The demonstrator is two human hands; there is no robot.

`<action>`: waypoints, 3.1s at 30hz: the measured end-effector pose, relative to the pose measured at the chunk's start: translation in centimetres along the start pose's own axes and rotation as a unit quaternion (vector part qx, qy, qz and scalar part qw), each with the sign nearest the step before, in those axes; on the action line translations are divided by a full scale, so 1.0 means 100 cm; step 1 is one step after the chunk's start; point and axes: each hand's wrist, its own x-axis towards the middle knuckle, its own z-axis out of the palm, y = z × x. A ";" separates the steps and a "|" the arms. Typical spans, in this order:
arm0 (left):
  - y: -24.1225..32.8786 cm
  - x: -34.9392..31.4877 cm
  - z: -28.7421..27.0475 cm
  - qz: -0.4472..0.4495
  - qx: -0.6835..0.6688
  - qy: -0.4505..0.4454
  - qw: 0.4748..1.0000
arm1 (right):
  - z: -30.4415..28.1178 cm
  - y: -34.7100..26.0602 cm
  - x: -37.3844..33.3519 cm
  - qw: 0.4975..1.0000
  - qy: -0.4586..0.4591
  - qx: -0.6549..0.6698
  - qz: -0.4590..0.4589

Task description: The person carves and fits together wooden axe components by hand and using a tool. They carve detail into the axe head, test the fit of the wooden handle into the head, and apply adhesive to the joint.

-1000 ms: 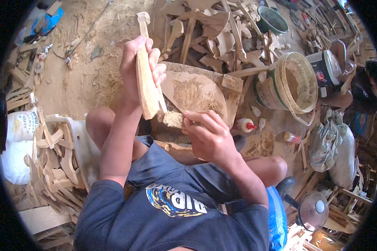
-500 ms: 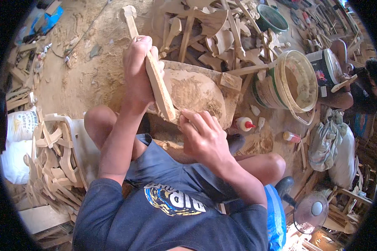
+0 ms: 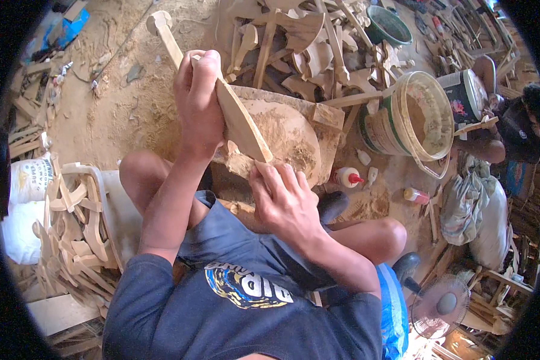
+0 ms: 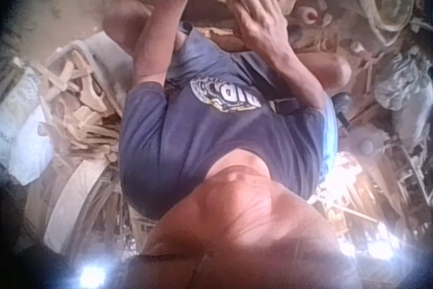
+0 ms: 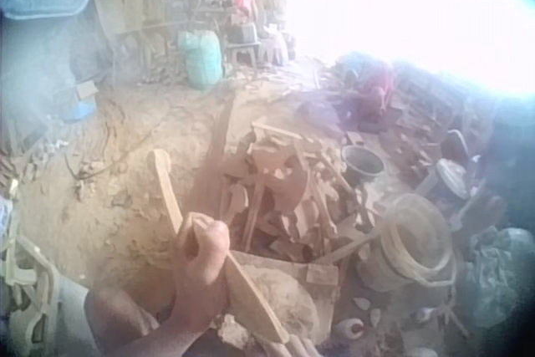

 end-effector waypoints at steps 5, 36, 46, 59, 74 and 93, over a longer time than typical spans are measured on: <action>0.002 -0.002 0.004 -0.047 -0.038 0.005 0.998 | -0.015 -0.001 0.002 0.999 -0.031 0.022 0.019; -0.009 -0.002 0.001 -0.017 0.001 -0.023 1.000 | -0.005 0.011 0.002 0.998 -0.017 0.053 0.033; -0.003 0.027 -0.047 -0.319 -0.363 -0.167 0.859 | -0.006 0.065 0.014 0.946 0.074 0.315 -0.021; 0.019 0.017 -0.046 -0.380 -0.341 -0.176 0.842 | 0.017 0.037 0.022 0.959 0.045 0.271 -0.070; 0.009 0.008 -0.032 -0.394 -0.374 -0.164 0.823 | -0.009 0.047 0.036 0.968 -0.004 0.249 -0.033; 0.004 0.017 -0.036 -0.347 -0.433 -0.228 0.800 | -0.020 0.060 0.037 0.960 0.061 0.272 0.001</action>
